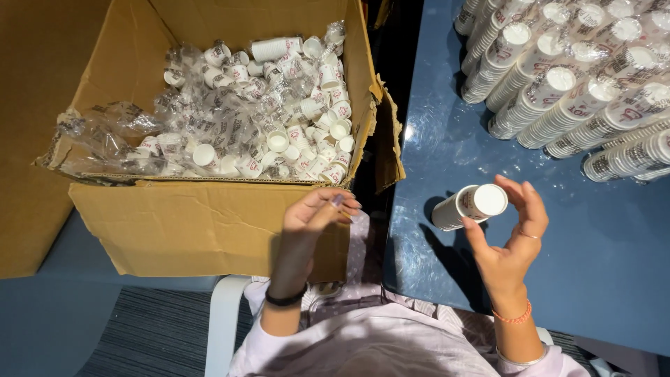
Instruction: The recorder is organizing, stacking, and packaging small paper cups into plastic sleeves from a large cardboard box.
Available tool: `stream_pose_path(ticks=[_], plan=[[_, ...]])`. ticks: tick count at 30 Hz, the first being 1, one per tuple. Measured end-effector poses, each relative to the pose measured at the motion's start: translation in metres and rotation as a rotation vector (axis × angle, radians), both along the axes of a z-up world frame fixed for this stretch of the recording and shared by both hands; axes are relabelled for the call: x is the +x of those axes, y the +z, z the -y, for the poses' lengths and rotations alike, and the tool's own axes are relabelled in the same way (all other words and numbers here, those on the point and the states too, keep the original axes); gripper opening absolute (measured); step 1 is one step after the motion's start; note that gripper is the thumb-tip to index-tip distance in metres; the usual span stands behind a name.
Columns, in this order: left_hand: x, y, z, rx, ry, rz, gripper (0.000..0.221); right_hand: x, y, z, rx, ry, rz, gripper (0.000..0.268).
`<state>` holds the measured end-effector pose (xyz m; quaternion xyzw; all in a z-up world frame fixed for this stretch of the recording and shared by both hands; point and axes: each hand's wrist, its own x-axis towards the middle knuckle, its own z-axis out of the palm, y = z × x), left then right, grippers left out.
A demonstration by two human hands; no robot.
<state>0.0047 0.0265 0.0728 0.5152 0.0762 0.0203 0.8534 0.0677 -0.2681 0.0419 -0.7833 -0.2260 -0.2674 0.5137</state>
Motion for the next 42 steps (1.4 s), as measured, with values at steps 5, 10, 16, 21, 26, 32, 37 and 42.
stream_pose_path(ticks=[5, 10, 16, 21, 26, 32, 37, 42], plan=[[0.037, 0.006, -0.075, 0.475, 0.324, 0.175, 0.030, -0.009, -0.018, 0.029, 0.108, -0.009, -0.006, 0.070], [0.109, -0.006, -0.167, 1.506, 0.603, -0.076, 0.081, -0.009, -0.032, 0.034, 0.109, -0.041, 0.022, 0.073], [0.171, -0.134, -0.232, 2.067, 0.374, -0.514, 0.016, -0.014, -0.021, 0.030, 0.114, -0.149, 0.028, 0.067], [0.141, -0.078, -0.225, 1.972, 0.800, -0.299, 0.008, -0.009, -0.037, 0.042, 0.112, -0.152, 0.033, 0.065], [0.100, -0.014, -0.222, 1.188, 0.604, -0.308, 0.024, -0.004, -0.042, 0.044, 0.126, -0.154, 0.042, 0.065], [0.103, -0.044, -0.255, 0.744, 0.613, 0.092, 0.008, -0.005, -0.039, 0.043, 0.110, -0.171, 0.032, 0.063], [0.101, -0.025, -0.243, 0.572, 0.751, 0.099, 0.029, -0.005, -0.040, 0.043, 0.114, -0.182, 0.020, 0.062], [0.115, -0.035, -0.258, 0.353, 0.691, 0.108, 0.040, -0.006, -0.038, 0.044, 0.099, -0.177, 0.012, 0.063]])
